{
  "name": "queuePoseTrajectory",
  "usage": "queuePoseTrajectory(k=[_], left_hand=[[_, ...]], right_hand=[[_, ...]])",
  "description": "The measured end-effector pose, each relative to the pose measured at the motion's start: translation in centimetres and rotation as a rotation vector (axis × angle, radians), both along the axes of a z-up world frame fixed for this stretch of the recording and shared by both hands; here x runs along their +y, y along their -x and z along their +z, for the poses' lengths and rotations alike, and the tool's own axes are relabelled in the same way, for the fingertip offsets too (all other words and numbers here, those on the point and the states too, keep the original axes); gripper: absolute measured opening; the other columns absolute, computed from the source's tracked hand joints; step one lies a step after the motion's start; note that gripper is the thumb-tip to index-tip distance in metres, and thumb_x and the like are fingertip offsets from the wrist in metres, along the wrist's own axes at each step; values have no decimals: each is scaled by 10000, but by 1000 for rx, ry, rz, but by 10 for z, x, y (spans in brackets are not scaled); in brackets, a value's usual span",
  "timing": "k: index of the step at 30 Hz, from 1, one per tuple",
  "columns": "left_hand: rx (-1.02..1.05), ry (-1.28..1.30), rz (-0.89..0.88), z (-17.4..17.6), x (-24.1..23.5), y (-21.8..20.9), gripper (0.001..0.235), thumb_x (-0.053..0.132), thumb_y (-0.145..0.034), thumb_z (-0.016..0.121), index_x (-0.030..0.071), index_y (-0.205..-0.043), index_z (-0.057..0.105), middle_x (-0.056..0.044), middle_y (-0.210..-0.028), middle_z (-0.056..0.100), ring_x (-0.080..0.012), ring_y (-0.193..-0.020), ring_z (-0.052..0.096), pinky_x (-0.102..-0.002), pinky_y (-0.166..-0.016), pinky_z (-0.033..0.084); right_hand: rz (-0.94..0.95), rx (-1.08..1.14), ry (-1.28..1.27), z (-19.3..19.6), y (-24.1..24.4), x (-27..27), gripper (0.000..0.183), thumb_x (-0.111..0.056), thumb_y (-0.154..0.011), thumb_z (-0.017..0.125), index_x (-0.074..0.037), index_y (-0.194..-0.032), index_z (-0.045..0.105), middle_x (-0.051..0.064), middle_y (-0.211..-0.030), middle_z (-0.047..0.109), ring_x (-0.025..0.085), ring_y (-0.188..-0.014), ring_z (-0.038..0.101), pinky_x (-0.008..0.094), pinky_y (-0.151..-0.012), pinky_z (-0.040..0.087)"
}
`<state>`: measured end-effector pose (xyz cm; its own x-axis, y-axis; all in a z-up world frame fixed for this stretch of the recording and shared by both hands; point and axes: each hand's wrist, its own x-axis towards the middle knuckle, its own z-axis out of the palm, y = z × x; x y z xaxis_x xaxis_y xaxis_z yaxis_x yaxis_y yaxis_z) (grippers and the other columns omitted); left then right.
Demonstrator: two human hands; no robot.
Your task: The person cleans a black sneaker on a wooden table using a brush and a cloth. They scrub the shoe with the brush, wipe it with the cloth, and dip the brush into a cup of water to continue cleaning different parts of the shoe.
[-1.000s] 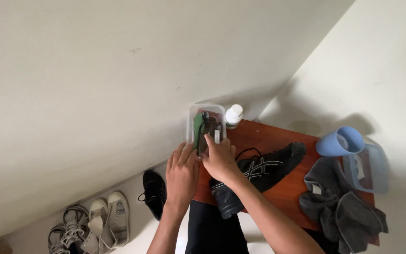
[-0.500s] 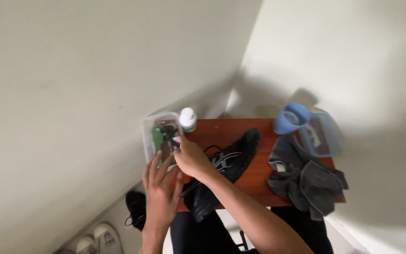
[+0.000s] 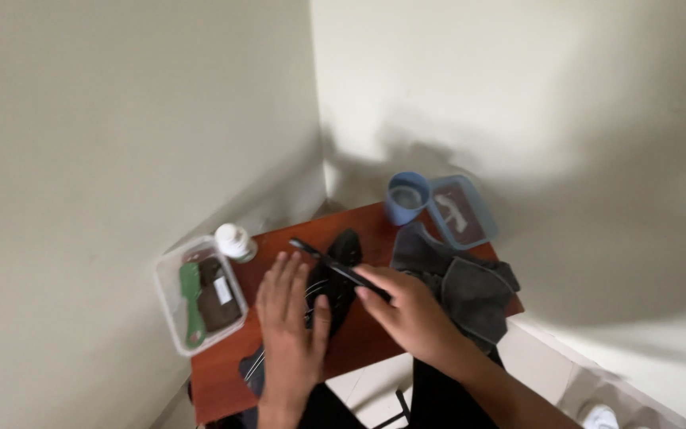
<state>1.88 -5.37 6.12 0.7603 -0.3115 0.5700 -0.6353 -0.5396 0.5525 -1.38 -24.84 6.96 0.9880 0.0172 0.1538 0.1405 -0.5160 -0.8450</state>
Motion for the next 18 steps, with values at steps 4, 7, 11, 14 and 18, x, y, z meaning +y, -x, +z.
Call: queuePoseTrajectory(k=[4, 7, 11, 14, 18], left_hand=[[43, -22, -92, -2, -64, 1, 374, 195, -1031, 539, -16, -1337, 575, -196, -1510, 526, -387, -1483, 413, -590, -1214, 288], [0, -31, -236, -11, -112, -4, 369, 207, -1050, 511, -21, -1334, 573, -215, -1491, 532, -428, -1468, 416, -604, -1198, 307], [-2, -106, -340, -43, -170, -9, 321, 130, -998, 603, -14, -1282, 647, -180, -1432, 604, -363, -1397, 509, -548, -1176, 351], [-17, -160, -356, -71, -204, -14, 338, 142, -1001, 622, -3, -1303, 668, -173, -1429, 618, -318, -1393, 535, -517, -1193, 344], [-48, -218, -318, -87, -224, -21, 335, 185, -1018, 614, 27, -1302, 692, -170, -1407, 643, -305, -1390, 548, -526, -1203, 323]], right_hand=[[-209, -54, 72, -12, 32, -78, 336, -266, -979, 618, -83, -1240, 724, 53, -1127, 776, 187, -1028, 728, 307, -886, 517], [-404, 58, 173, -50, 41, -147, 391, -287, -958, 624, -102, -1289, 721, 50, -1141, 750, 210, -1087, 697, 324, -966, 471], [-486, 17, 513, -120, 32, -215, 367, -201, -1008, 585, -64, -1338, 669, 106, -884, 673, 315, -872, 581, 421, -815, 455], [-491, 4, 736, -127, 13, -218, 311, -200, -1030, 581, -63, -1290, 681, 92, -831, 661, 300, -827, 597, 412, -793, 487], [-474, -101, 1080, -126, -4, -214, 167, -182, -1002, 642, -99, -1108, 740, 48, -769, 621, 224, -746, 605, 360, -681, 487]])
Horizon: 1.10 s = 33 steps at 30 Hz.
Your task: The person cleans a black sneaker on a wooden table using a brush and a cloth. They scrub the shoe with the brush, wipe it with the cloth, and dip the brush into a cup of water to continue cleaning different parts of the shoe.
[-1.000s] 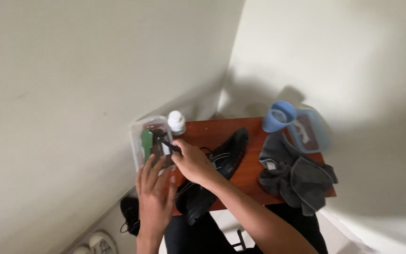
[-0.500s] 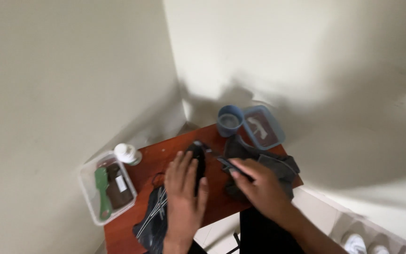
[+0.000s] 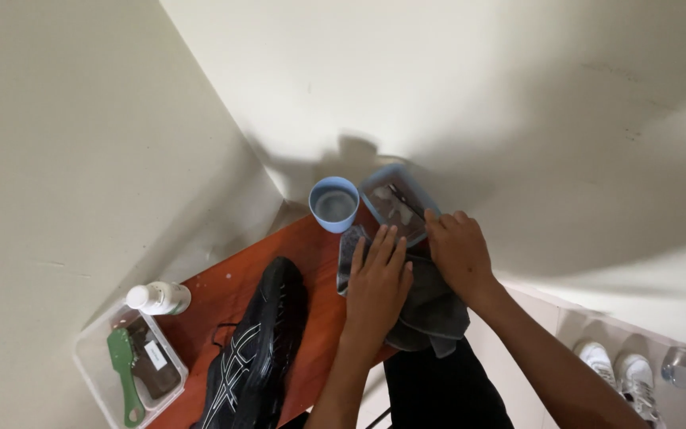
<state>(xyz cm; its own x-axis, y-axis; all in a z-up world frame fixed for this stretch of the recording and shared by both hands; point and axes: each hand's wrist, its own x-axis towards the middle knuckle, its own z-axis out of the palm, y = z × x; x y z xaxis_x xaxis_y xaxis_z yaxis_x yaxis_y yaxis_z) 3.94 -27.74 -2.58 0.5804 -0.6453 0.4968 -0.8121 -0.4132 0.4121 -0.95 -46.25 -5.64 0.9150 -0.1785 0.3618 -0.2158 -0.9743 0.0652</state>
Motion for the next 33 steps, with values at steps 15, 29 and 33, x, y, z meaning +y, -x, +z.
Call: queuePoseTrajectory(k=[15, 29, 33], left_hand=[[58, -1, 0, -21, 0, -4, 346, 223, -1012, 614, 55, -1303, 699, -148, -1396, 661, -254, -1389, 555, -534, -1225, 297], [13, 96, 20, 53, 62, 4, 388, 224, -936, 690, 9, -1259, 683, -190, -1346, 668, -337, -1343, 587, -540, -1182, 361], [89, 136, 58, 106, 141, 1, 392, 168, -939, 678, -23, -1273, 608, -218, -1361, 637, -415, -1334, 560, -549, -1119, 393]], right_hand=[[0, -34, 113, 7, -14, 3, 125, -200, -1000, 665, -133, -1064, 749, 50, -761, 596, 225, -786, 566, 368, -676, 424], [-122, 97, -437, 29, 0, -14, 324, -193, -1059, 478, -44, -1283, 658, 164, -1124, 689, 348, -1042, 641, 468, -883, 494], [-261, -12, -1267, 107, 22, 14, 268, -160, -1082, 469, -65, -1258, 646, 31, -909, 570, 173, -779, 488, 324, -830, 389]])
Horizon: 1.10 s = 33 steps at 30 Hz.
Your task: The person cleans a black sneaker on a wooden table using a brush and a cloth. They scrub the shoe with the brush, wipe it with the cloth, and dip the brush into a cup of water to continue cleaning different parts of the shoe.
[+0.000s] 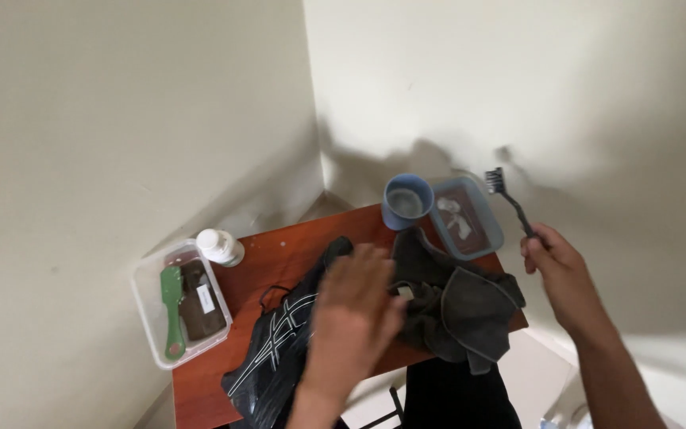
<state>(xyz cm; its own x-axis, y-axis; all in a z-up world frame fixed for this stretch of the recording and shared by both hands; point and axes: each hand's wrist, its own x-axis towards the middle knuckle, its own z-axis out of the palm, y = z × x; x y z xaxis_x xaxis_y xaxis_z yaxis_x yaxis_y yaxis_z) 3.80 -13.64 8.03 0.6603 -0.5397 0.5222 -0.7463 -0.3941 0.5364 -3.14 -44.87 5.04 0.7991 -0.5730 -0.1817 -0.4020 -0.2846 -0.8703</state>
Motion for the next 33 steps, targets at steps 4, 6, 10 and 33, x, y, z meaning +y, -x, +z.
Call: queuePoseTrajectory(k=[4, 6, 10, 33], left_hand=[[-104, -259, 465, -57, 47, -4, 743, 580, -895, 640, 41, -1402, 571, -123, -1450, 592, -381, -1436, 449, -576, -1172, 333], [-13, -579, 521, -99, 58, -7, 1190, 686, -581, 880, 78, -1510, 451, -110, -1442, 585, -330, -1280, 578, -540, -1030, 460], [-49, -578, 410, -100, 69, 2, 1126, 540, -586, 904, 57, -1504, 466, -88, -1206, 662, -321, -987, 648, -462, -859, 523], [-221, -470, 121, -65, 89, 49, 422, 142, -928, 601, 112, -1348, 608, -137, -1293, 665, -310, -1226, 607, -499, -1001, 478]], right_hand=[[220, -224, -484, -14, 13, 2, 465, -253, -1022, 546, 17, -1400, 554, 53, -853, 528, 165, -719, 447, 304, -740, 352], [442, -22, -520, -27, 13, 18, 627, -439, -859, 631, -82, -1369, 558, 82, -841, 544, 135, -650, 475, 274, -366, 293], [427, 274, -463, -61, -3, 59, 707, -240, -841, 692, -37, -1500, 534, 161, -1382, 738, 226, -1157, 703, 349, -959, 537], [994, -243, 953, -51, -30, 86, 416, -431, -953, 506, -121, -678, 473, 27, -718, 456, 261, -759, 465, 446, -739, 338]])
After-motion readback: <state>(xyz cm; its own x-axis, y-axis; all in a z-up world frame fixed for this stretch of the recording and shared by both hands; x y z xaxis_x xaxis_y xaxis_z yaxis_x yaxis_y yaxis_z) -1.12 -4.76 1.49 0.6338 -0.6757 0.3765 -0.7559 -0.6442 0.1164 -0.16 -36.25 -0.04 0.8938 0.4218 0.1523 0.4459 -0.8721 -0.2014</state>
